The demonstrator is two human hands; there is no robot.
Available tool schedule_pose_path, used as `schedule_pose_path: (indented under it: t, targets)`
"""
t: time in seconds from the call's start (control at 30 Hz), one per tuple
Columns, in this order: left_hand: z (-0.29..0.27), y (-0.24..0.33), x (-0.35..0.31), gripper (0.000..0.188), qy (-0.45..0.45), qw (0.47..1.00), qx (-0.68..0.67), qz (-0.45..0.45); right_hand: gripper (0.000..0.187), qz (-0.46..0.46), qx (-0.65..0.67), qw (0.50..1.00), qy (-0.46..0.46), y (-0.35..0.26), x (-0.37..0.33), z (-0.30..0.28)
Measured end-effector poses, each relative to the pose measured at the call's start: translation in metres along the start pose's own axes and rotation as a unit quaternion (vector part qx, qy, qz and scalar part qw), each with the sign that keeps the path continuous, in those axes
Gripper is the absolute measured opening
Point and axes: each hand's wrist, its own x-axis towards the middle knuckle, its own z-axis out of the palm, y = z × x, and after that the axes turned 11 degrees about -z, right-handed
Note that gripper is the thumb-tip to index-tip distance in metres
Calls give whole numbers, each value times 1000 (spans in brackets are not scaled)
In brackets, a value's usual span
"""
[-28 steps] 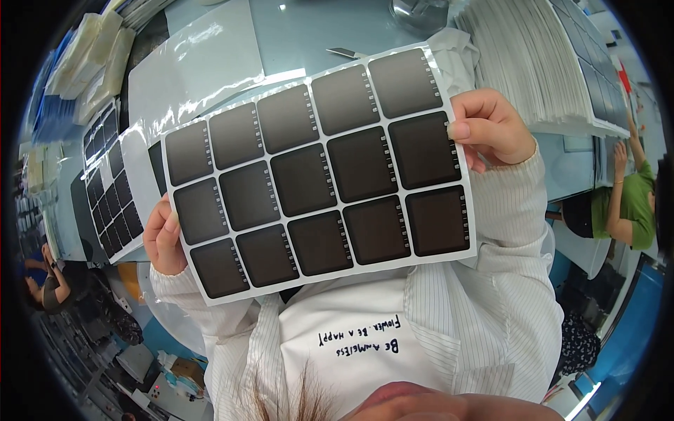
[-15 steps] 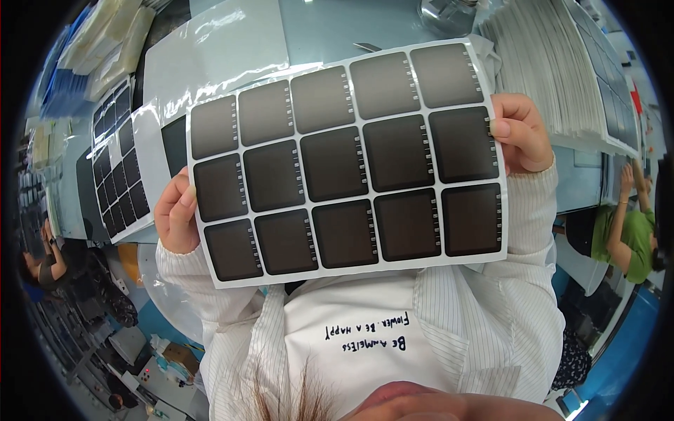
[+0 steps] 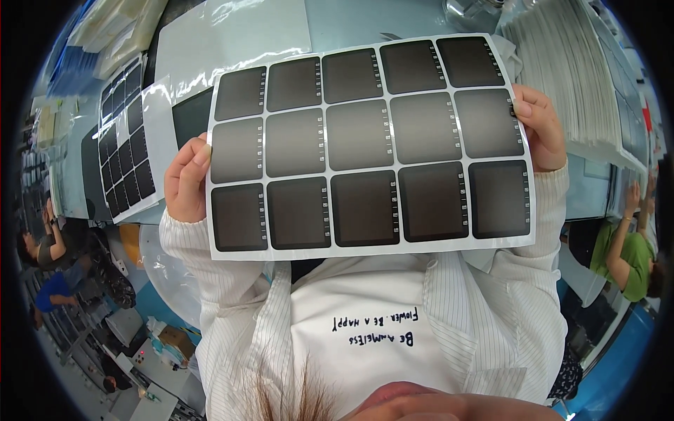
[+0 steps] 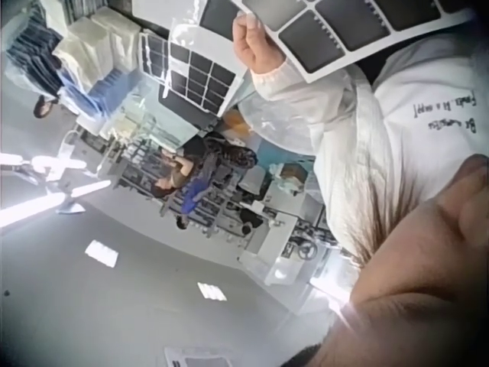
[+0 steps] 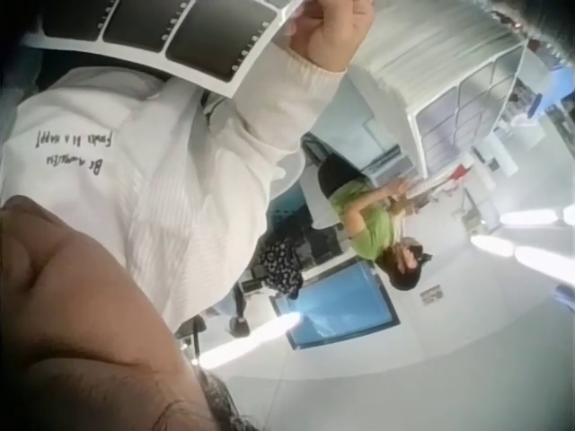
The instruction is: Inspecting and cleaning solar panel components at a production workstation.
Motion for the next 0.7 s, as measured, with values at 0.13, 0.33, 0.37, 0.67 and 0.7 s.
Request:
schedule_pose_path:
  t: [0.13, 0.33, 0.37, 0.67, 0.7]
  targets:
    - [-1, 1, 0, 18, 7, 1000, 7, 0, 23, 7, 23, 1000, 7, 1, -1, 2]
    - [-7, -3, 0, 17, 22, 1000, -15, -13, 23, 14, -5, 1000, 3, 1, -1, 4]
    - [-9, -4, 1, 16, 26, 999, -9, -20, 23, 21, -8, 1000, 5, 1, -1, 4]
    - [-30, -5, 2, 13, -7, 999, -27, -35, 22, 46, 4, 999, -9, -4, 1, 9]
    - [-34, -10, 1, 13, -11, 999, -27, -35, 22, 53, 10, 998, -16, -5, 1, 9]
